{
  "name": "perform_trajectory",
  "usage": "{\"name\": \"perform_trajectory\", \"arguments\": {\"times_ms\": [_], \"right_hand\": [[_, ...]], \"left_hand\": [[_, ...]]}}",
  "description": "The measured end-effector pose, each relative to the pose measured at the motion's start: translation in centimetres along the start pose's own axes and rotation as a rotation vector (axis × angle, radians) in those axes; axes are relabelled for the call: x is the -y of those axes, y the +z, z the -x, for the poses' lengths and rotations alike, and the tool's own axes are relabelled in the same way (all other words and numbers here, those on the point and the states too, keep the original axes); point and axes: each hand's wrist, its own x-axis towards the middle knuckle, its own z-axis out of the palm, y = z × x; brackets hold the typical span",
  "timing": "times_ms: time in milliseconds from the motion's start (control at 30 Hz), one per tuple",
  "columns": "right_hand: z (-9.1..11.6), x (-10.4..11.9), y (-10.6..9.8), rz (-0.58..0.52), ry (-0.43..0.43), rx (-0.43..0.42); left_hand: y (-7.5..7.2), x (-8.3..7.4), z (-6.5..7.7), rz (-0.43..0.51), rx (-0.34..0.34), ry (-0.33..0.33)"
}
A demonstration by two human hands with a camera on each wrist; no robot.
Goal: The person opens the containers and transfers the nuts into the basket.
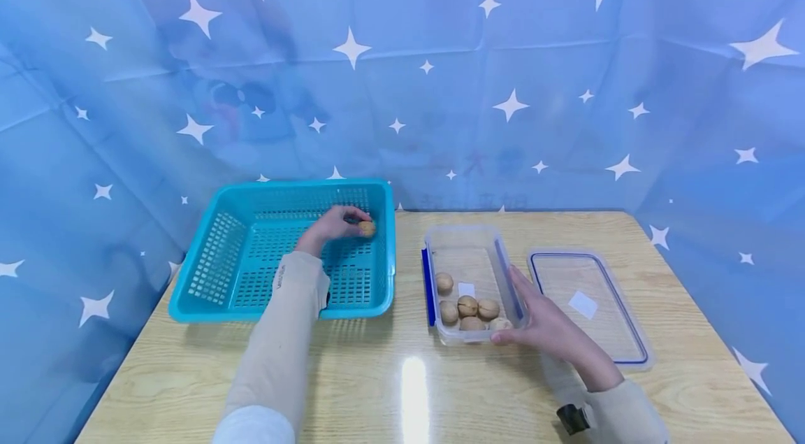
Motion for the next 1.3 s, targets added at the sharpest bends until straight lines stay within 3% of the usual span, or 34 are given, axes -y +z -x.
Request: {"name": "perform_trajectory", "arguments": {"times_ms": [200,367,700,1133,1300], "right_hand": [[-0.2,0.0,0.0,-0.01,-0.023,-0.007],[0.1,-0.1,0.1,-0.01,-0.008,-0.019],[0.0,0.4,-0.1,-0.005,0.0,-0.01],[-0.1,0.1,-0.3,-0.005,-0.001,-0.005],[-0.2,0.1,-0.2,-0.006,0.008,-0.003]], "left_hand": [[0.2,0.5,-0.1,0.027,0.006,-0.019],[0.3,0.1,-0.3,0.019,0.086,-0.036],[0.2,0.1,-0.1,-0.135,0.158,-0.084],[0.4,-0.1,-0.5,-0.162,0.212,-0.05],[0.0,-0.4,-0.1,-0.118,0.264,-0.044]]}}
